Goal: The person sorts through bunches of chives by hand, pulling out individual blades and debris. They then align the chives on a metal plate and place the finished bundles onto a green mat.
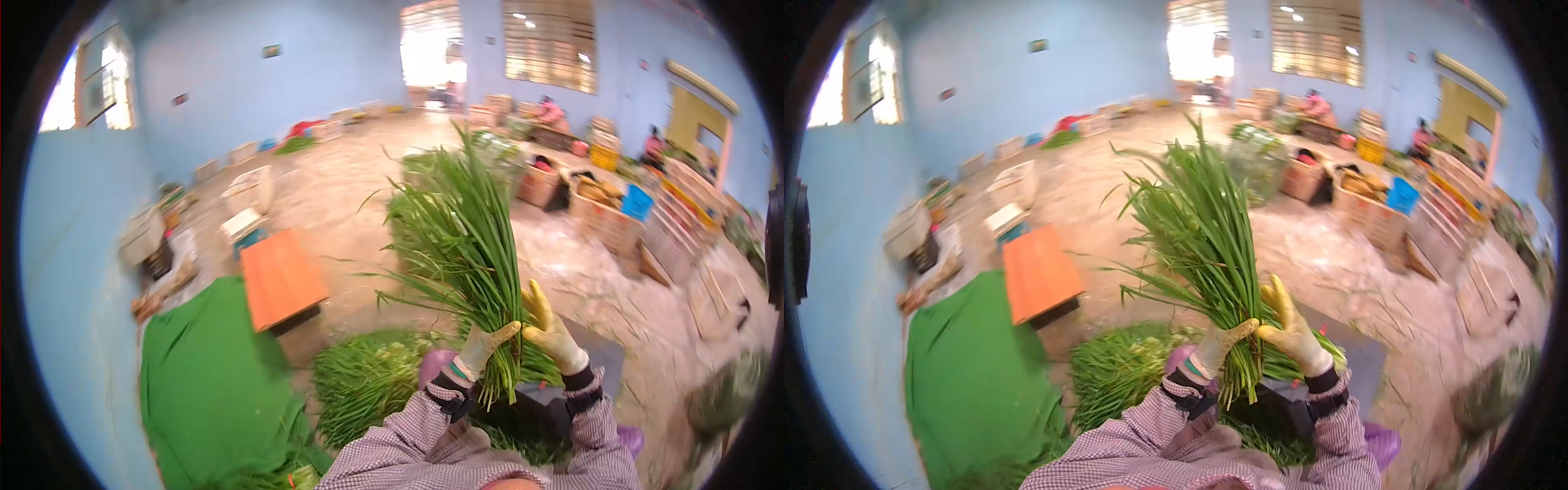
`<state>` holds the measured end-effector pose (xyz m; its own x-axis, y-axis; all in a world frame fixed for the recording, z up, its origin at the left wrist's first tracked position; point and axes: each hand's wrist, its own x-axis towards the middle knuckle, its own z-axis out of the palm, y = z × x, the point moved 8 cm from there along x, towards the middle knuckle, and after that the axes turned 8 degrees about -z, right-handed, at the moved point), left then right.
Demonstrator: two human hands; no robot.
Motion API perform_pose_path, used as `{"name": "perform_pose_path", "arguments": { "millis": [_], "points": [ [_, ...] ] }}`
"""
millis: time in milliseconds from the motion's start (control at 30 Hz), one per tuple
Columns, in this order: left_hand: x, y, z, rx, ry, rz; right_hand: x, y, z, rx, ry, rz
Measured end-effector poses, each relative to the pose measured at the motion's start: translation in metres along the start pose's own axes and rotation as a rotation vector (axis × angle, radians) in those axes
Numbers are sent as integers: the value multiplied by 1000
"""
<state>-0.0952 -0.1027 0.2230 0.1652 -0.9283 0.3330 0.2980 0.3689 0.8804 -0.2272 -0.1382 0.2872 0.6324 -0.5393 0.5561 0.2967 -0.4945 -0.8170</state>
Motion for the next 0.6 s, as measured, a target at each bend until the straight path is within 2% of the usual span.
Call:
{"name": "perform_pose_path", "arguments": {
  "millis": [33,67,133,167,233,267,300,333,367,433,467,533,600],
  "points": [
    [-4,-12,23,27,-24,30,-10,-7,-9,-73,-19,-25],
    [-8,-23,47,-68,-110,-10,-18,-20,-14,-59,26,28],
    [-23,-56,88,20,-247,-92,-42,-27,-47,-106,108,147],
    [-32,-78,105,65,-318,-127,-52,-43,-53,26,183,62],
    [-57,-149,132,-287,-398,-520,-89,-33,-100,-85,282,94],
    [-70,-161,144,-298,-435,-584,-106,-44,-116,-97,348,106],
    [-80,-177,150,-211,-482,-602,-119,-51,-125,-111,410,116],
    [-90,-192,156,-122,-531,-616,-136,-45,-136,71,454,133],
    [-100,-207,163,-34,-583,-626,-155,-45,-149,106,501,153],
    [-109,-167,182,300,-638,-405,-178,-54,-164,180,574,183],
    [-113,-186,185,348,-648,-357,-189,-58,-175,146,617,141],
    [-125,-284,182,80,-657,-570,-205,-67,-187,68,646,164],
    [-140,-318,191,-37,-704,-680,-218,-76,-197,47,686,184]
  ]
}}
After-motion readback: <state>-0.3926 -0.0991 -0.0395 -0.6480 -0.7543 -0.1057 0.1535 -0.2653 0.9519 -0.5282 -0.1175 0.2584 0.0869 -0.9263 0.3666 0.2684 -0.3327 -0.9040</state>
